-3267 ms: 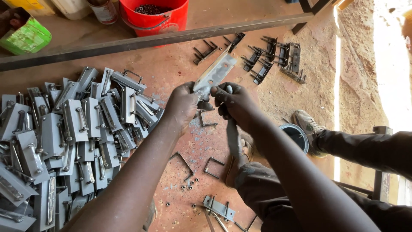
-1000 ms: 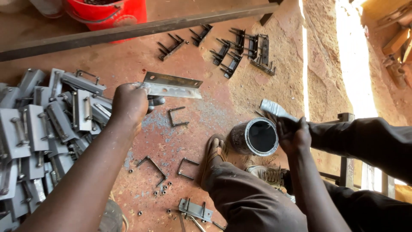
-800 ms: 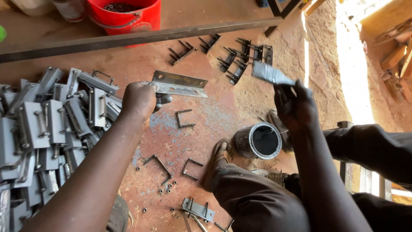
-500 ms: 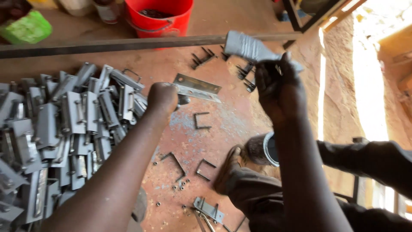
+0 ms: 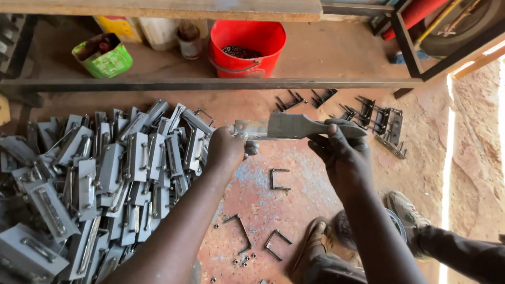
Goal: Painting metal brackets using a paintbrush and a can of paint in a workshop environment.
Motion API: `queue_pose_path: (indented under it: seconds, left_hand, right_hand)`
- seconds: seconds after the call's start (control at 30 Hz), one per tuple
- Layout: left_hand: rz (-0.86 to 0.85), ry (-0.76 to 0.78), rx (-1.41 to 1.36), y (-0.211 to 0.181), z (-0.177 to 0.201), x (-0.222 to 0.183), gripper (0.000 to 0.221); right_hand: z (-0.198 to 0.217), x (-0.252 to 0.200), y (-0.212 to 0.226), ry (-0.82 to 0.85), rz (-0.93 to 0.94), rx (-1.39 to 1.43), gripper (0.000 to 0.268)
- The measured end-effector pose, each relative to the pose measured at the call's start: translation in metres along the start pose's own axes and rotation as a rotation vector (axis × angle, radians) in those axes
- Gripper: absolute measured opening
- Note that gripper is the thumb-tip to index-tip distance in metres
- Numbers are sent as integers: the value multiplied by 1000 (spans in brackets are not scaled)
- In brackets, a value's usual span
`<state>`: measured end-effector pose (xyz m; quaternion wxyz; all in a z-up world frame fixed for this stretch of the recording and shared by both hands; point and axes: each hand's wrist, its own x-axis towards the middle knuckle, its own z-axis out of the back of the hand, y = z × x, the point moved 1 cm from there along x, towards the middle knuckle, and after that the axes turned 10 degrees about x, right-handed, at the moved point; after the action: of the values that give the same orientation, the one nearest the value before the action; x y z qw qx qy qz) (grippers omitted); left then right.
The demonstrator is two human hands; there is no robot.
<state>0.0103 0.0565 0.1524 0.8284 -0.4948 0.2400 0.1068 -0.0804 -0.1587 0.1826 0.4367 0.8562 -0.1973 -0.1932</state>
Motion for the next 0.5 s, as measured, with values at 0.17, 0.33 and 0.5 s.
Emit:
queue_pose_path:
  seconds: [0.17,0.33,0.5]
  left_hand:
    - [-69,154,-221,-4,-9,0,44]
    - [-71,312,-291,-1,-19,-3,42]
    - [-70,356,-390,-7,-16,-12,36]
  right_hand:
    - [-4,-2,-3,38,49,9,25]
    - [2,1,-6,62,64,29,26]
    - [-7,-5,-3,68,57,-11,27]
